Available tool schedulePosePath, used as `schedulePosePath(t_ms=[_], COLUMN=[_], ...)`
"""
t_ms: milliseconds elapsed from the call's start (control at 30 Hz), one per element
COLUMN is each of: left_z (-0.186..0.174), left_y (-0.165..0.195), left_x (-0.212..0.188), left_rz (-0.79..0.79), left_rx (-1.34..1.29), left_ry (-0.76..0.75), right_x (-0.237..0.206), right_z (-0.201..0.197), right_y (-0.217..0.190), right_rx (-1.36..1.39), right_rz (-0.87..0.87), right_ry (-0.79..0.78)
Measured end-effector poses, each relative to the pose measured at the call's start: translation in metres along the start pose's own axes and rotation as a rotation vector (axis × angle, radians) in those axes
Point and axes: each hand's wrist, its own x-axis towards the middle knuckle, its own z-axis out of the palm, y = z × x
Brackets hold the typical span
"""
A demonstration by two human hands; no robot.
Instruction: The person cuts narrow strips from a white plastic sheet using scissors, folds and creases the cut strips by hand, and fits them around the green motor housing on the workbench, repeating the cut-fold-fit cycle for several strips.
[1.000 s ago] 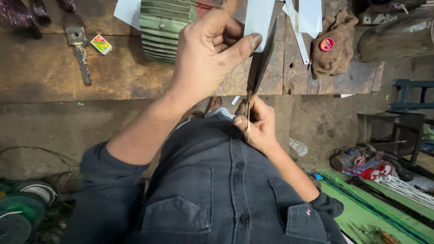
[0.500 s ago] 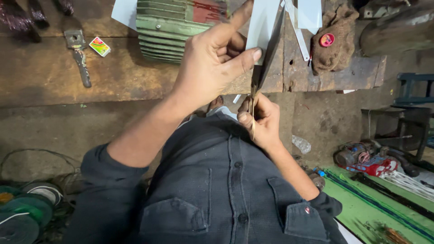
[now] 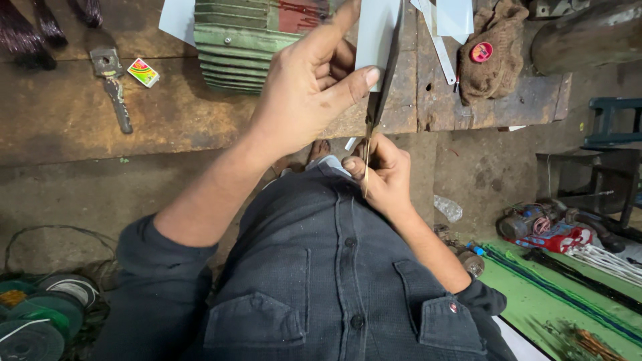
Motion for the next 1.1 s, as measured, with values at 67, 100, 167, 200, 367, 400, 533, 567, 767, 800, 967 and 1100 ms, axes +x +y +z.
schedulePosePath(t_ms=[67,100,167,200,367,400,533,567,767,800,967,1100], left_z=[0.000,-0.001,0.001,0.005,0.020,0.022,0.030,0.032,0.038,0.038,0.035,0.041], left_y=[0.001,0.002,0.002,0.001,-0.008,-0.010,-0.013,-0.013,-0.010,-0.009,-0.009,-0.008], left_x=[0.003,0.006,0.014,0.020,0.039,0.038,0.030,0.028,0.023,0.024,0.026,0.023], left_rz=[0.045,0.074,0.090,0.075,0.217,0.176,0.211,0.212,0.172,0.164,0.168,0.128], left_rx=[0.036,0.072,0.150,0.189,0.265,0.257,0.305,0.313,0.245,0.243,0.298,0.283], left_ry=[0.013,0.035,0.137,0.217,0.422,0.413,0.393,0.386,0.353,0.349,0.344,0.297], right_x=[0.000,0.000,-0.001,-0.001,-0.003,-0.004,-0.004,-0.004,-0.004,-0.004,-0.004,-0.003], right_z=[0.001,0.002,0.003,0.005,0.009,0.009,0.006,0.005,0.003,0.003,0.004,0.001], right_y=[0.000,0.000,0.000,-0.001,-0.002,-0.003,-0.004,-0.005,-0.001,-0.001,0.002,0.003], right_rx=[0.028,0.028,0.002,-0.023,-0.004,0.023,0.108,0.124,0.059,0.021,0.091,0.226], right_rz=[0.001,0.007,-0.002,-0.012,0.000,0.018,0.024,0.022,-0.004,0.014,0.061,0.046], right_ry=[-0.004,-0.006,-0.010,-0.012,-0.036,-0.043,-0.067,-0.071,-0.044,-0.031,-0.031,-0.051])
